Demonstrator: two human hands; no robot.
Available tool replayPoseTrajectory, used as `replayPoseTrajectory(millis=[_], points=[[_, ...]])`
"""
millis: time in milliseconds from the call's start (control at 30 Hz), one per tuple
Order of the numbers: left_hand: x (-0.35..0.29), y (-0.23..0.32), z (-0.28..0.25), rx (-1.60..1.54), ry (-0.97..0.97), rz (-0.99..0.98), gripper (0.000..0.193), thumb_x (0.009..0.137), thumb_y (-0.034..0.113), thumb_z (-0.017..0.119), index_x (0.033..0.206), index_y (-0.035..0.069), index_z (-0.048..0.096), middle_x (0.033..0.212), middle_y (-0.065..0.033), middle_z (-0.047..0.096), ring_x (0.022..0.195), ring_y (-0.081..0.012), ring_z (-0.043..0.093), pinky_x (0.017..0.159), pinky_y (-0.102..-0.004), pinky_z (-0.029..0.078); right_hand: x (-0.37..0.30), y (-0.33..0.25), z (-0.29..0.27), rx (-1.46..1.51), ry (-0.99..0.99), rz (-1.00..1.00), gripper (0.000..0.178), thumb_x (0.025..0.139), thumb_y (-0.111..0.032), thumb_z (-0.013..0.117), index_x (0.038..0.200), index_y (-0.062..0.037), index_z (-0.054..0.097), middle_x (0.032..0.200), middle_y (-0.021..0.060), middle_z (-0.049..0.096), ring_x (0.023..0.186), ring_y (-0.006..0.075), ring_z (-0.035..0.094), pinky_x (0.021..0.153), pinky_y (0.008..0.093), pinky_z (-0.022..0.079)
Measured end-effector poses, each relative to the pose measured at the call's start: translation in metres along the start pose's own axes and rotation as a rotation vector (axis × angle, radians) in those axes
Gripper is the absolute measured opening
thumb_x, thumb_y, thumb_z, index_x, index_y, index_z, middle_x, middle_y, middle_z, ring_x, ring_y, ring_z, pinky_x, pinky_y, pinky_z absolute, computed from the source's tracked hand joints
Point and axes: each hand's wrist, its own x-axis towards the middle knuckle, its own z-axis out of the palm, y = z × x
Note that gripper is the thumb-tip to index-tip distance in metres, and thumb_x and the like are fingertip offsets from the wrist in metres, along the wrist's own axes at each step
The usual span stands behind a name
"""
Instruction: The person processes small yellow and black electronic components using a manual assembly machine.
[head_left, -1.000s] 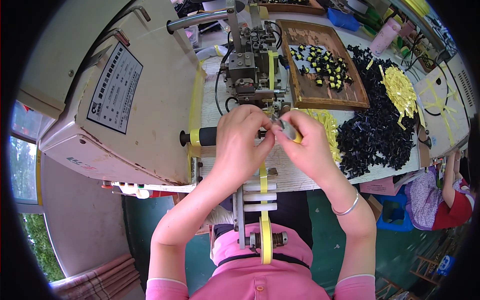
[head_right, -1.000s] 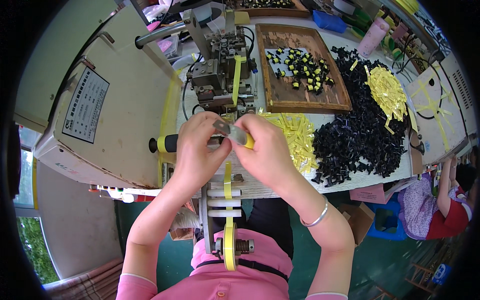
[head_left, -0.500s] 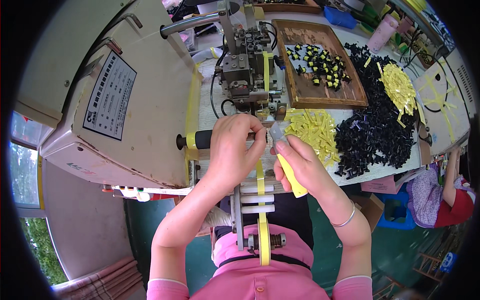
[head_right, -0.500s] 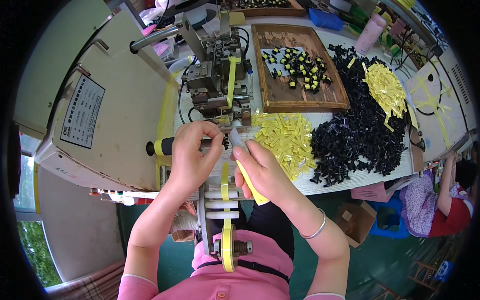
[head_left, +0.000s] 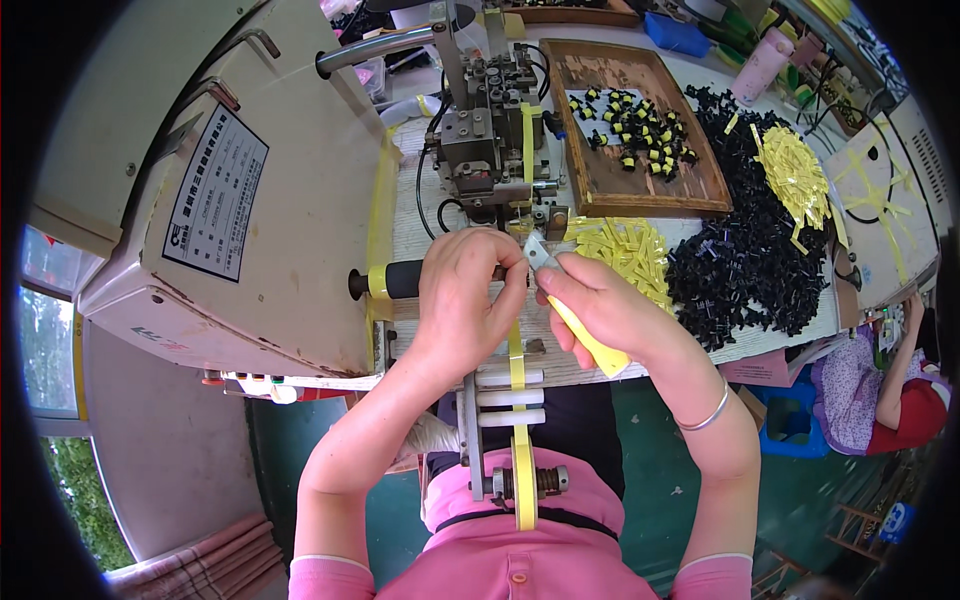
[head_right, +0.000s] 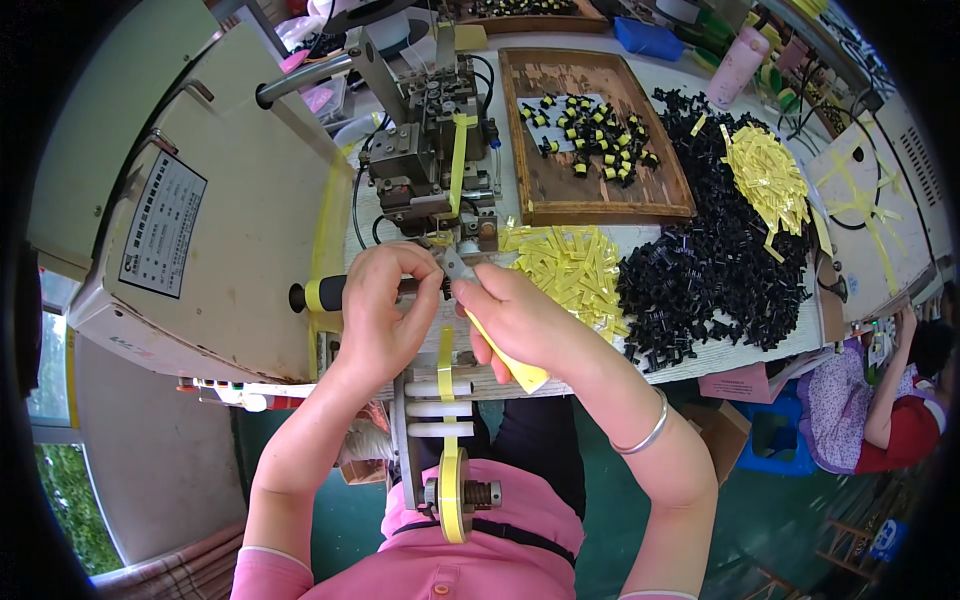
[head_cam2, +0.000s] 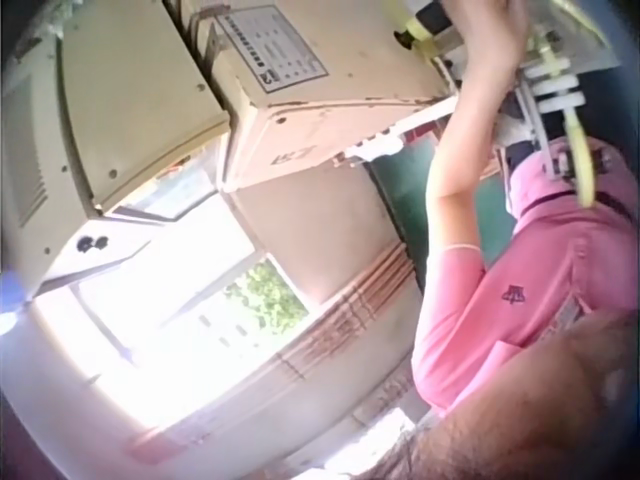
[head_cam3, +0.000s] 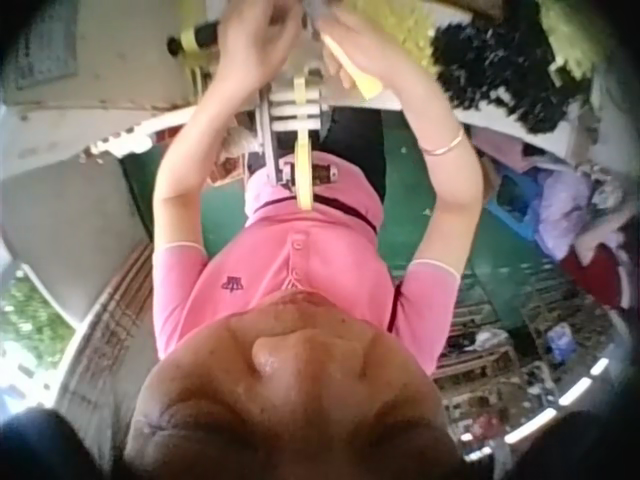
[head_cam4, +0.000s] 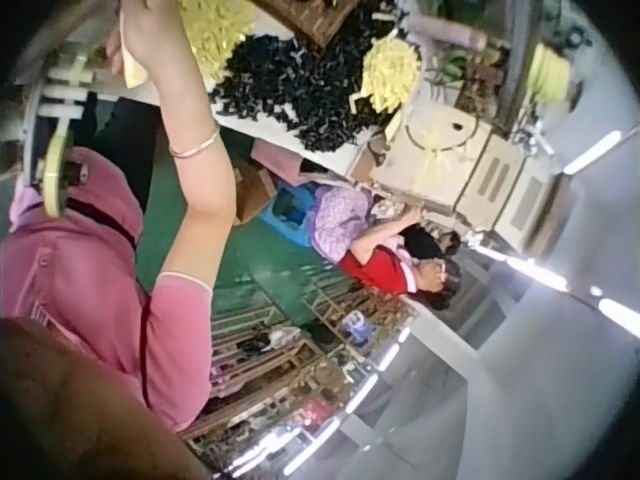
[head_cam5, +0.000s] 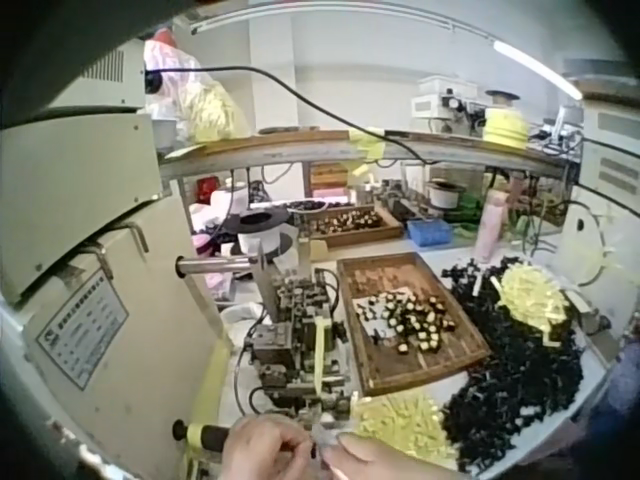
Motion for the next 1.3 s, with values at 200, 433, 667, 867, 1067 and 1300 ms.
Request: replayPoseTrajectory(millis=[200, 433, 667, 867, 1067, 1300], points=[[0.002, 0.000, -0.003, 0.002, -0.030, 0.026, 0.020, 0.071, 0.000, 0.066, 0.083, 0.008, 0.052, 0.082, -0.0058, 0.061, 0.079, -0.0274, 0.059, 0.074, -0.0377, 0.041, 0.001, 0.005, 0.004, 0.073, -0.011, -0.016, 0.032, 0.100, -0.032, 0.038, 0.096, -0.0021, 0.048, 0.059, 0.0088, 0.054, 0.037, 0.0169, 0.050, 0.035, 0.0273, 0.039], [0.006, 0.003, -0.003, -0.224, 0.055, -0.226, 0.013, 0.078, 0.003, 0.066, 0.083, 0.002, 0.054, 0.080, -0.0059, 0.060, 0.075, -0.0220, 0.059, 0.067, -0.0334, 0.043, 0.004, 0.010, 0.014, 0.159, 0.024, -0.062, 0.031, 0.100, -0.033, 0.039, 0.096, -0.0025, 0.047, 0.059, 0.0097, 0.054, 0.037, 0.0173, 0.049, 0.036, 0.0275, 0.040], [0.006, 0.002, -0.020, -0.058, -0.024, -0.105, 0.009, 0.075, 0.004, 0.067, 0.077, 0.002, 0.059, 0.077, -0.0093, 0.061, 0.072, -0.0270, 0.060, 0.064, -0.0337, 0.046, 0.002, 0.008, 0.010, 0.174, 0.011, -0.007, 0.033, 0.100, -0.034, 0.039, 0.098, -0.0021, 0.047, 0.060, 0.0100, 0.053, 0.036, 0.0176, 0.048, 0.036, 0.0277, 0.039], [0.001, -0.003, -0.019, 0.098, -0.171, 0.045, 0.019, 0.067, 0.000, 0.069, 0.083, 0.005, 0.061, 0.088, -0.0062, 0.066, 0.081, -0.0267, 0.063, 0.071, -0.0378, 0.046, 0.004, 0.010, 0.008, 0.196, 0.002, -0.010, 0.034, 0.100, -0.035, 0.039, 0.100, -0.0019, 0.047, 0.061, 0.0108, 0.054, 0.037, 0.0174, 0.048, 0.036, 0.0274, 0.039], [0.001, -0.005, -0.014, 0.133, -0.180, 0.087, 0.021, 0.066, 0.003, 0.069, 0.084, 0.007, 0.059, 0.085, -0.0053, 0.065, 0.078, -0.0268, 0.062, 0.068, -0.0380, 0.045, 0.005, 0.012, 0.009, 0.216, 0.000, -0.018, 0.033, 0.100, -0.034, 0.039, 0.098, -0.0021, 0.046, 0.060, 0.0111, 0.053, 0.037, 0.0177, 0.048, 0.036, 0.0276, 0.039], [0.000, -0.007, -0.015, 0.112, -0.161, 0.099, 0.018, 0.069, 0.005, 0.069, 0.084, 0.007, 0.059, 0.083, -0.0047, 0.064, 0.078, -0.0267, 0.062, 0.069, -0.0381, 0.045, 0.003, 0.012, 0.009, 0.251, -0.004, -0.036, 0.033, 0.100, -0.034, 0.040, 0.099, -0.0019, 0.046, 0.061, 0.0123, 0.054, 0.037, 0.0186, 0.049, 0.036, 0.0286, 0.040]])
